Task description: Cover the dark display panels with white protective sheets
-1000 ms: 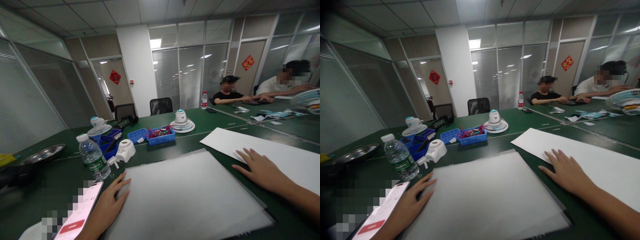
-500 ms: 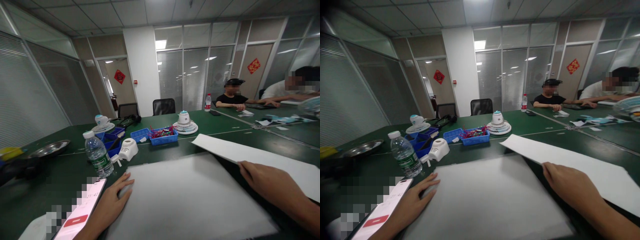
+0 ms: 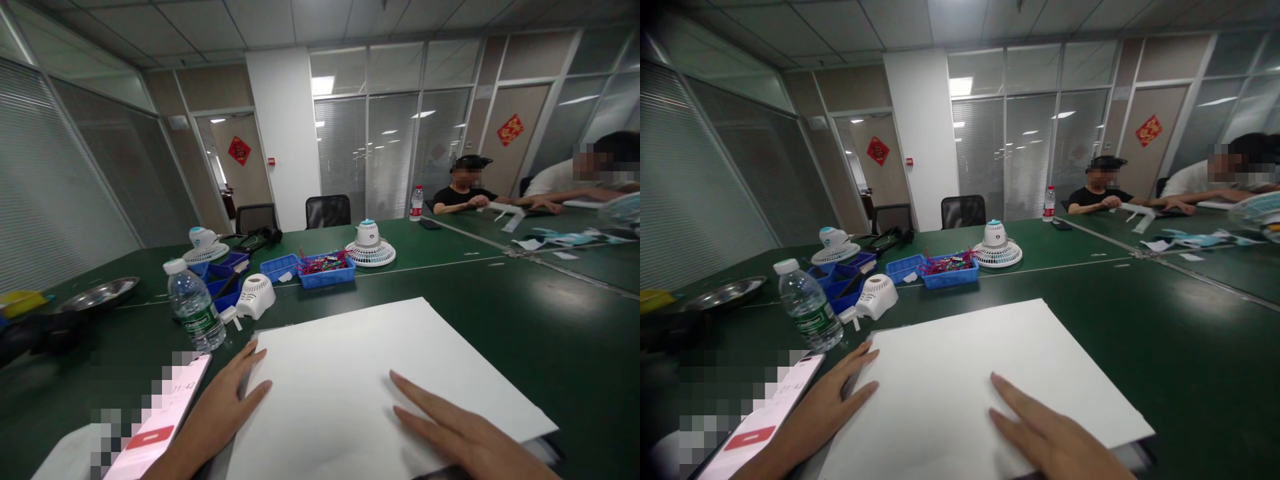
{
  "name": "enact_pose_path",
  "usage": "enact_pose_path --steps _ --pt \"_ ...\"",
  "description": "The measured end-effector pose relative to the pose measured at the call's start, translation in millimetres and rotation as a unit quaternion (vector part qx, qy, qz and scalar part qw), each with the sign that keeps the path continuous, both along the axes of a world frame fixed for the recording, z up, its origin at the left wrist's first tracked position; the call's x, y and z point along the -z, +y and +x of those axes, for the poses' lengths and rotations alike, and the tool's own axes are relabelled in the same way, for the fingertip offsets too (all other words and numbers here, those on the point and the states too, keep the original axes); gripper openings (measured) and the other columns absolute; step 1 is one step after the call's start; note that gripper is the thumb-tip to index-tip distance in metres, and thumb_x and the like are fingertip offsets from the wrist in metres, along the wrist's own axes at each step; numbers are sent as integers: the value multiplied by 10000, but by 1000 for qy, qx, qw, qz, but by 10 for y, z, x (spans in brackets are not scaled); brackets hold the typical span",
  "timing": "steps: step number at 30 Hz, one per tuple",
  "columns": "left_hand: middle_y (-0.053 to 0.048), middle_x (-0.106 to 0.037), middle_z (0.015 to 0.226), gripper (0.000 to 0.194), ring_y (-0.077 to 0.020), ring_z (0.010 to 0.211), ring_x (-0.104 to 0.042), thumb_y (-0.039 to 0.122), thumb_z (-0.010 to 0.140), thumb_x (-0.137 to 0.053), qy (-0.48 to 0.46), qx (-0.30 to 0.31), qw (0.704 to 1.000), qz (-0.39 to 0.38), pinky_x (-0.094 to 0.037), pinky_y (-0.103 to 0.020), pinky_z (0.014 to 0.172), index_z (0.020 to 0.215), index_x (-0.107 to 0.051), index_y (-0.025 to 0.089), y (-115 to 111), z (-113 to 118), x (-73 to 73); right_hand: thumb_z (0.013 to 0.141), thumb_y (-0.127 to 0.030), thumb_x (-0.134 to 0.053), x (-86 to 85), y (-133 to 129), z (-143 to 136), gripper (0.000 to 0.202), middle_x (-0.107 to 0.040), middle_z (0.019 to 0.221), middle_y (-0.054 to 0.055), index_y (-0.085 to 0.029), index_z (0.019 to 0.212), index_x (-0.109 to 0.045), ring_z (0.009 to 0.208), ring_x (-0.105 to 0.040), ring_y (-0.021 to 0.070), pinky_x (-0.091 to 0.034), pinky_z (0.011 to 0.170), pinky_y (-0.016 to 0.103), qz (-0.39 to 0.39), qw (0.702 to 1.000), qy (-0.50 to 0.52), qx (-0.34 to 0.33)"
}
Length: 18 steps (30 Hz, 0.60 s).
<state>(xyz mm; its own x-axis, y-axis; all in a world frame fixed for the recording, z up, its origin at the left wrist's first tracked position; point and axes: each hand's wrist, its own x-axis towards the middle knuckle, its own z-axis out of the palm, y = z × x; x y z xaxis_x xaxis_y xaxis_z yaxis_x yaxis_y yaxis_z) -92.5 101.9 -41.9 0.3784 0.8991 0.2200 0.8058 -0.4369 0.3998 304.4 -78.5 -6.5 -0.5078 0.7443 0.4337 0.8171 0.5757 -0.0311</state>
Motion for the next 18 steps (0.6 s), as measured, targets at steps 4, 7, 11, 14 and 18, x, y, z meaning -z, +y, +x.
enact_pose_path --steps 4,7,11,14,18 --pt "-74 -490 1554 532 -302 1376 -517 477 865 -618 15 -8 1000 11 -417 -479 1142 1357 -630 276 14 6 5 940 -487 -577 279 214 507 611 -340 1592 76 -295 1506 -448 1388 -451 307 -469 1083 492 -26 989 -12 148" --pt "-72 -475 1565 522 -298 1400 -488 408 867 -601 4 3 1000 13 -407 -475 1149 1373 -616 279 16 -1 0 941 -521 -567 427 320 818 600 -415 1557 96 -270 1480 -486 1404 -426 333 -402 1114 577 -55 982 -30 180" --pt "-80 -385 1616 544 -313 1444 -419 311 863 -546 -22 25 999 13 -372 -499 1165 1402 -591 247 18 -24 26 936 -517 -581 400 252 814 636 -397 1566 81 -309 1516 -423 1405 -424 329 -416 1111 562 -89 986 -40 132" --pt "-60 -377 1616 559 -324 1471 -360 227 839 -515 -32 23 999 14 -324 -531 1183 1391 -604 250 29 -50 77 916 -540 -600 247 136 602 756 -309 1599 65 -339 1571 -281 1430 -357 338 -453 1079 548 -129 988 -44 73" --pt "-31 -412 1595 566 -313 1490 -314 183 854 -494 -19 25 999 15 -265 -556 1201 1403 -588 281 51 -93 144 851 -574 -667 -21 43 300 864 -302 1595 73 -351 1576 -256 1448 -279 367 -439 1067 602 -148 988 -30 -12"
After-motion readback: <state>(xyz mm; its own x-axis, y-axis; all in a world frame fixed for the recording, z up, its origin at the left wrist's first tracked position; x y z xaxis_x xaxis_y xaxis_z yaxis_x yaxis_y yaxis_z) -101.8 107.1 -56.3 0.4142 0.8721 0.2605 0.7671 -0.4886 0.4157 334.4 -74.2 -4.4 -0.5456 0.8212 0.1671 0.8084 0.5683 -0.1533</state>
